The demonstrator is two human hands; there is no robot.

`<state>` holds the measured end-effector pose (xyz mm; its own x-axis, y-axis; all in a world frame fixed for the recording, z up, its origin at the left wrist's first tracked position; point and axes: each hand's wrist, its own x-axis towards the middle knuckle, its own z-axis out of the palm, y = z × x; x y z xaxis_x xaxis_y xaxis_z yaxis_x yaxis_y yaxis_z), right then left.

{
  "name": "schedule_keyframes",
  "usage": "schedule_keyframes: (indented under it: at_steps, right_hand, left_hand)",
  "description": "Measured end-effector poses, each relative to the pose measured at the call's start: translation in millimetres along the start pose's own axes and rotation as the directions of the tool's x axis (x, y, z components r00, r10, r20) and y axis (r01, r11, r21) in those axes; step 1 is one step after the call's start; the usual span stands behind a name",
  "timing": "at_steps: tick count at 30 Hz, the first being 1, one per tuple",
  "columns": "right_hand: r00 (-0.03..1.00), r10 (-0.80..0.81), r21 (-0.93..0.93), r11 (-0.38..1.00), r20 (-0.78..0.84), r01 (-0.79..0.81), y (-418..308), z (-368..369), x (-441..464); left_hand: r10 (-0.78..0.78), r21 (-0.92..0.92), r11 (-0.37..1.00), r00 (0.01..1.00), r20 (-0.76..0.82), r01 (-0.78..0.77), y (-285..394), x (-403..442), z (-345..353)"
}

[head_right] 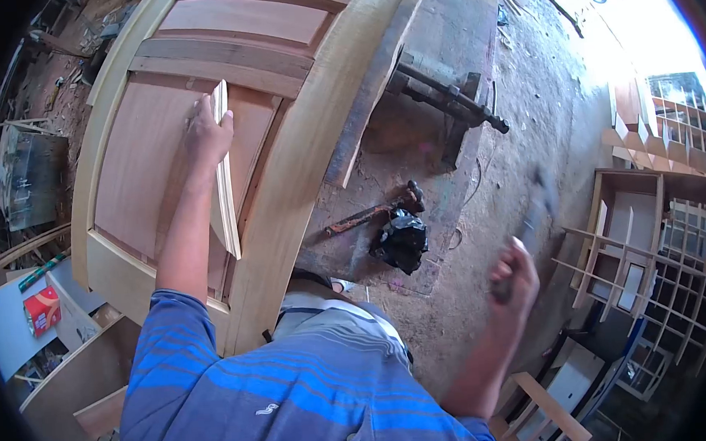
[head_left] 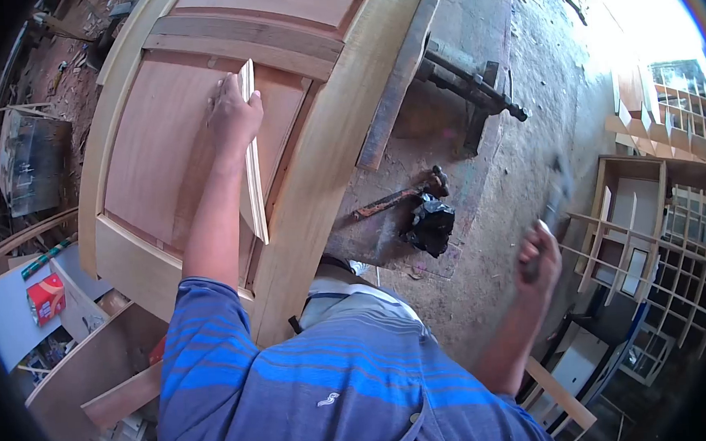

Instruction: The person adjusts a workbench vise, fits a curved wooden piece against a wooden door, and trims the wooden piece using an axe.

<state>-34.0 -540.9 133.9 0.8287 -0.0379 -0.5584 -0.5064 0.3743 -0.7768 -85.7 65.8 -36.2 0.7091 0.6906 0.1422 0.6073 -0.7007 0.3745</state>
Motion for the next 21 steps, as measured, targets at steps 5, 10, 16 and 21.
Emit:
schedule_keyframes:
  at_steps: [5, 10, 16, 21]
  right_hand:
    - [0.86, -0.295, 0.136, 0.915, -0.416, 0.38, -43.7, -182.6, 109.1]
    - [0.966, 0.257, -0.226, 0.943, 0.038, -0.242, 169.1, 171.3, 38.6]
    - [0.987, 0.14, -0.328, 0.939, 0.075, -0.108, 108.6, 91.1, 5.8]
    - [1.0, -0.026, 0.113, 0.993, 0.012, 0.025, -17.5, -57.9, -9.0]
  left_hand:
    - [0.015, 0.041, 0.999, 0.999, -0.047, -0.014, 2.4, -5.7, -1.1]
    - [0.016, 0.061, 0.998, 1.0, -0.027, -0.014, 3.9, -3.9, -1.6]
    - [-0.001, 0.024, 1.0, 1.0, -0.017, 0.002, 0.2, -0.6, -0.2]
    - [0.023, 0.024, 0.999, 0.999, -0.038, -0.022, -3.3, -0.3, 3.5]
